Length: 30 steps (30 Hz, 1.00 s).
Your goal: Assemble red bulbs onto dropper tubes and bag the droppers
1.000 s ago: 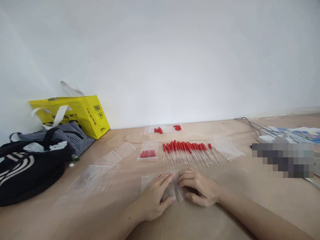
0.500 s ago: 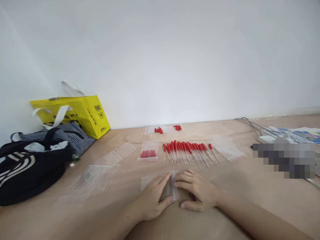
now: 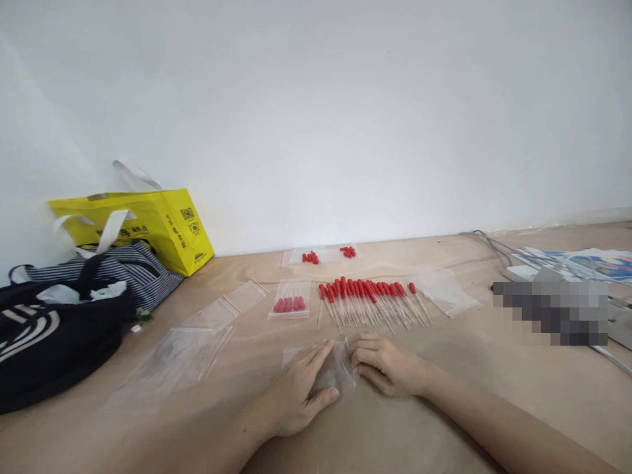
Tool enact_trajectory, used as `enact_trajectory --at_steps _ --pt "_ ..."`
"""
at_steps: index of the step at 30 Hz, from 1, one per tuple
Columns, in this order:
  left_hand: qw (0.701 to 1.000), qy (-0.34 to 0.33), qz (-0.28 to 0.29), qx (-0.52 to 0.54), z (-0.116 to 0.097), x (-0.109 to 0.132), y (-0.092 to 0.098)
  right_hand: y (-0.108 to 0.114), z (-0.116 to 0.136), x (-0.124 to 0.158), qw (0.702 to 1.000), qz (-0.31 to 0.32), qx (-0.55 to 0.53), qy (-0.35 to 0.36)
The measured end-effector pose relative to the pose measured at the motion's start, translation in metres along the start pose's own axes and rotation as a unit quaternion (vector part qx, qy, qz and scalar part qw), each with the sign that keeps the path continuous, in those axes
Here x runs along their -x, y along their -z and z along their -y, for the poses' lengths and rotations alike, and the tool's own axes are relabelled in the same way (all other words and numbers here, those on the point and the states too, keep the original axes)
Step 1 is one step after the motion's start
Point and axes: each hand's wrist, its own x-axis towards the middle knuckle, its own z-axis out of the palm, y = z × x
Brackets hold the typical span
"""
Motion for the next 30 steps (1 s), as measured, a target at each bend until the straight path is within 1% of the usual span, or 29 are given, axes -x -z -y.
enact_trajectory --at_steps 3,6,9,11,13,14,16,17,18,19,20,22,25,27,30 --pt "1.0 0.0 0.006 0.002 0.001 0.001 0.0 0.008 0.001 0.003 0.998 0.043 0.033 0.008" --pt "1.0 -0.004 0.006 0.013 0.001 0.001 0.001 0.011 0.001 0.004 0.995 0.064 0.076 0.0" --pt "1.0 0.009 0.007 0.021 0.002 0.002 0.002 0.012 0.001 0.005 0.995 0.078 0.065 -0.011" --pt "1.0 0.019 0.007 0.021 0.002 0.003 0.003 0.015 0.0 0.007 0.996 0.086 0.03 -0.02" --pt "0.999 0.026 0.007 0.02 0.002 0.003 0.003 0.02 -0.004 0.007 0.996 0.076 -0.026 -0.036" --pt "0.999 0.027 0.007 0.019 0.002 0.003 0.004 0.022 -0.008 0.006 0.996 0.057 -0.05 -0.056" --pt "1.0 0.024 0.002 0.016 0.002 0.003 0.004 0.027 -0.021 0.002 0.989 -0.016 -0.06 -0.134" --pt "1.0 0.022 -0.002 0.015 0.002 0.003 0.003 0.029 -0.03 -0.001 0.978 -0.066 -0.041 -0.193" --pt "1.0 0.022 -0.005 0.013 0.001 0.002 0.003 0.031 -0.038 -0.006 0.958 -0.119 -0.004 -0.259" --pt "1.0 0.023 -0.007 0.013 0.001 0.002 0.004 0.032 -0.047 -0.011 0.931 -0.162 0.035 -0.325" --pt "1.0 0.025 -0.007 0.012 0.001 0.002 0.004 0.033 -0.055 -0.017 0.906 -0.179 0.068 -0.379" --pt "1.0 0.028 0.0 0.015 0.0 0.002 0.004 0.033 -0.068 -0.028 0.864 -0.166 0.116 -0.462" --pt "0.999 0.028 0.013 0.02 -0.001 0.002 0.005 0.031 -0.075 -0.04 0.824 -0.123 0.15 -0.533" --pt "0.999 0.028 0.016 0.021 -0.001 0.002 0.005 0.028 -0.074 -0.045 0.811 -0.118 0.156 -0.551" --pt "0.999 0.024 0.011 0.024 0.0 0.001 0.004 0.025 -0.072 -0.047 0.808 -0.126 0.153 -0.554"
